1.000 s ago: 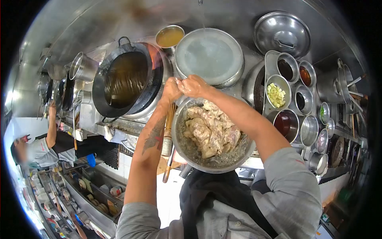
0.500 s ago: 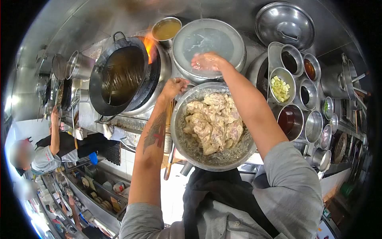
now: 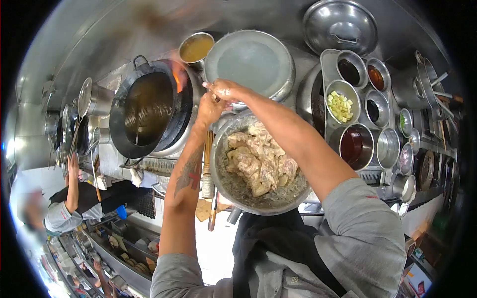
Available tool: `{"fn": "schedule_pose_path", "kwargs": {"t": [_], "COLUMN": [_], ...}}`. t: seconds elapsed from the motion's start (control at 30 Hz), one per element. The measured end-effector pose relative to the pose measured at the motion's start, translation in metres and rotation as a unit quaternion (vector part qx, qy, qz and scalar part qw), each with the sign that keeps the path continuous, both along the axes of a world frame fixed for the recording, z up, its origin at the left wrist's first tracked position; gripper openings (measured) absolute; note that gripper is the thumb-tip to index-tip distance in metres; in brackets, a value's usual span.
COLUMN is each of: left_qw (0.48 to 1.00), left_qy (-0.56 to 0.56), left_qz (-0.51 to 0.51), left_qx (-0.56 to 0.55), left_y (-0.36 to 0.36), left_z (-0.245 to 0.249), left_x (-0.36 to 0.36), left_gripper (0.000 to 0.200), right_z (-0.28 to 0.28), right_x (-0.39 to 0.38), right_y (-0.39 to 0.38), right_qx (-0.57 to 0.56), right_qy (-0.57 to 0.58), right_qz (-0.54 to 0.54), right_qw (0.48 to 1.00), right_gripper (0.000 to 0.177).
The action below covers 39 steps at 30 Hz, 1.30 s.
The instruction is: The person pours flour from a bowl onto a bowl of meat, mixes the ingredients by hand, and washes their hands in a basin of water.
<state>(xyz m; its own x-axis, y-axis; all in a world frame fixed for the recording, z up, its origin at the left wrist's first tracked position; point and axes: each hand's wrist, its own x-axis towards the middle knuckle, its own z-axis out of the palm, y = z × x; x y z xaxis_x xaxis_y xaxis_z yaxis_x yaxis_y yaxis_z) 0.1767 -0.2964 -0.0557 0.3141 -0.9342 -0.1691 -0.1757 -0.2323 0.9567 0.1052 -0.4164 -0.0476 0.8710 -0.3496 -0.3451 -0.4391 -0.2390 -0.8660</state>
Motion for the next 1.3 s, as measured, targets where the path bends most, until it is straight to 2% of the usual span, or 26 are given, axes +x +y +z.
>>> {"fn": "schedule_pose_path", "kwargs": {"t": [0.03, 0.07, 0.13, 0.17, 0.2, 0.23, 0.27, 0.3, 0.33, 0.37, 0.43, 0.5, 0.53, 0.6, 0.67, 0.73, 0.77, 0.8, 0.87, 0.93, 1.0, 1.03, 1.07, 1.17, 1.23, 1.3], "left_qw": [0.988, 0.988, 0.993, 0.992, 0.993, 0.997, 0.99, 0.991, 0.993, 0.988, 0.976, 0.992, 0.993, 0.98, 0.976, 0.996, 0.981, 0.954, 0.967, 0.966, 0.967, 0.967, 0.969, 0.984, 0.99, 0.99], "left_qy": [-0.137, -0.136, 0.1, 0.11, 0.098, -0.012, -0.121, -0.112, -0.106, -0.15, -0.195, 0.009, 0.012, 0.157, 0.198, 0.08, 0.194, 0.301, 0.256, 0.254, 0.252, 0.251, 0.244, 0.169, 0.139, 0.142], "left_qz": [-0.05, -0.056, -0.025, -0.003, 0.021, 0.021, 0.023, 0.033, 0.039, 0.019, 0.0, 0.078, 0.062, 0.075, 0.047, -0.03, -0.007, 0.018, -0.013, -0.053, -0.039, -0.033, -0.04, -0.046, -0.015, -0.008], "left_qx": [0.049, 0.045, -0.059, -0.063, -0.063, -0.067, -0.072, -0.058, -0.044, 0.035, 0.098, 0.102, 0.099, 0.094, 0.081, 0.022, 0.008, 0.002, -0.006, -0.02, -0.004, -0.023, -0.029, -0.035, 0.015, 0.019], "left_y": [0.001, 0.002, 0.012, 0.019, 0.027, 0.038, 0.05, 0.069, 0.091, 0.11, 0.15, 0.183, 0.189, 0.201, 0.201, 0.185, 0.184, 0.189, 0.183, 0.183, 0.166, 0.167, 0.169, 0.164, 0.172, 0.18], "left_z": [0.003, 0.004, 0.015, 0.03, 0.018, -0.006, -0.021, -0.021, -0.021, -0.006, 0.008, -0.013, -0.013, -0.014, -0.042, -0.084, -0.062, -0.038, -0.044, -0.025, -0.03, -0.023, -0.024, -0.023, -0.006, 0.005], "left_x": [-0.002, -0.007, -0.03, -0.033, -0.022, -0.007, 0.003, 0.003, 0.0, -0.006, -0.016, -0.026, -0.031, -0.042, -0.022, -0.005, -0.027, -0.042, -0.032, -0.041, -0.029, -0.036, -0.035, -0.025, -0.033, -0.041], "left_gripper": [0.021, 0.021, 0.024, 0.026, 0.023, 0.021, 0.02, 0.019, 0.02, 0.023, 0.027, 0.033, 0.033, 0.03, 0.026, 0.025, 0.02, 0.018, 0.016, 0.012, 0.008, 0.006, 0.006, 0.005, 0.004, 0.004], "right_z": [0.012, 0.003, -0.014, 0.004, 0.034, 0.05, 0.04, 0.015, -0.006, -0.02, 0.013, 0.062, 0.071, 0.07, 0.035, -0.011, -0.039, -0.021, 0.009, 0.01, -0.02, -0.065, -0.102, -0.055, -0.059, -0.065], "right_x": [-0.014, -0.012, -0.013, -0.021, -0.039, -0.06, -0.072, -0.089, -0.115, -0.141, -0.179, -0.236, -0.263, -0.308, -0.331, -0.362, -0.373, -0.376, -0.38, -0.383, -0.375, -0.369, -0.363, -0.376, -0.373, -0.373], "right_y": [0.0, -0.013, -0.034, -0.044, -0.053, -0.062, -0.078, -0.086, -0.078, -0.075, -0.053, 0.026, 0.064, 0.126, 0.15, 0.155, 0.143, 0.157, 0.179, 0.201, 0.2, 0.183, 0.173, 0.249, 0.244, 0.247], "right_qx": [-0.002, -0.005, -0.28, -0.229, -0.116, -0.002, -0.196, -0.377, -0.375, -0.429, -0.456, -0.419, -0.418, -0.409, -0.405, -0.41, -0.423, -0.342, -0.234, -0.153, 0.194, -0.041, -0.269, -0.052, -0.016, 0.082], "right_qy": [-0.012, -0.01, -0.148, -0.042, -0.101, -0.161, -0.063, 0.042, 0.05, -0.042, -0.052, 0.073, 0.111, 0.208, 0.224, 0.202, 0.172, 0.151, 0.12, 0.113, -0.097, 0.017, 0.134, 0.043, 0.015, -0.085], "right_qz": [0.005, -0.001, 0.157, 0.067, 0.019, -0.03, -0.064, -0.09, -0.097, -0.115, -0.155, -0.204, -0.219, -0.264, -0.295, -0.345, -0.377, -0.416, -0.455, -0.519, -0.582, -0.572, -0.525, -0.556, -0.569, -0.63], "right_qw": [1.0, 1.0, 0.936, 0.97, 0.988, 0.987, 0.976, 0.921, 0.92, 0.895, 0.875, 0.882, 0.875, 0.848, 0.836, 0.82, 0.806, 0.829, 0.851, 0.833, 0.784, 0.819, 0.796, 0.829, 0.822, 0.768], "right_gripper": [0.06, 0.06, 0.05, 0.037, 0.033, 0.029, 0.027, 0.026, 0.026, 0.027, 0.025, 0.023, 0.022, 0.021, 0.021, 0.023, 0.024, 0.025, 0.024, 0.02, 0.034, 0.028, 0.024, 0.035, 0.036, 0.03]}}
